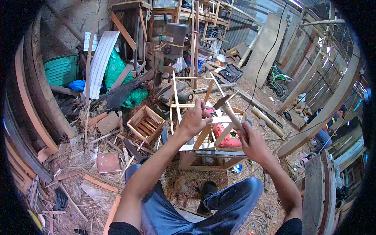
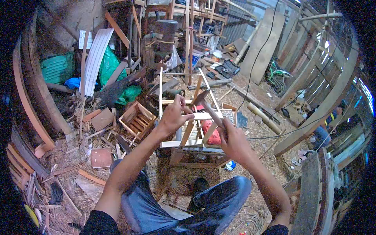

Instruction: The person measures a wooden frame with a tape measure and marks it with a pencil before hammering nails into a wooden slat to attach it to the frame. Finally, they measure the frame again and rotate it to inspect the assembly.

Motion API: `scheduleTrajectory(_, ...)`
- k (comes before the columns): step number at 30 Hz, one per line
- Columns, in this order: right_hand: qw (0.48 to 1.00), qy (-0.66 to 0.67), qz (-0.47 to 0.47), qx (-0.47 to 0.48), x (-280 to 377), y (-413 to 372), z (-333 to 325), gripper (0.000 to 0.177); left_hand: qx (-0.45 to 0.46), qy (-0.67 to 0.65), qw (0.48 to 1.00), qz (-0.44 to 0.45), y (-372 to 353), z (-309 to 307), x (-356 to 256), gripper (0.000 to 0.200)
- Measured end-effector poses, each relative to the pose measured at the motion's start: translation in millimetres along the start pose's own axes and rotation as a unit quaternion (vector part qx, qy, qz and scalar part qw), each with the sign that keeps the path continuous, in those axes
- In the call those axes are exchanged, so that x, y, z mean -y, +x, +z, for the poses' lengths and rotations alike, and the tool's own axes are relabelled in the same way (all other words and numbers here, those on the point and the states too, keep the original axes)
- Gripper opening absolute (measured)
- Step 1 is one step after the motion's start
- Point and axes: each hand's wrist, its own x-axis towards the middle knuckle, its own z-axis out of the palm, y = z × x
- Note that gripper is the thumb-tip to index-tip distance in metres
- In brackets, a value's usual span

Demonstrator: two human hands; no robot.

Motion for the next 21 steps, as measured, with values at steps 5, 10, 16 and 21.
scheduleTrajectory(5, 0.999, 0.001, -0.017, 0.039, -4.2, 2.1, -2.6, 0.017, 0.004, 0.004, 1.000, -0.011, 0.5, 0.7, -2.1, 0.047)
scheduleTrajectory(10, 0.996, -0.030, -0.019, 0.083, -4.5, 2.9, -5.2, 0.016, -0.021, 0.023, 0.999, 0.026, -0.4, 2.1, -0.2, 0.047)
scheduleTrajectory(16, 0.998, -0.006, 0.000, 0.070, -9.5, 1.9, -1.4, 0.018, -0.006, 0.016, 1.000, 0.026, -0.4, 1.5, 1.2, 0.048)
scheduleTrajectory(21, 0.997, -0.020, 0.017, 0.070, -12.2, 1.3, -2.1, 0.019, -0.008, 0.062, 0.997, 0.047, -2.5, -1.5, -0.7, 0.046)
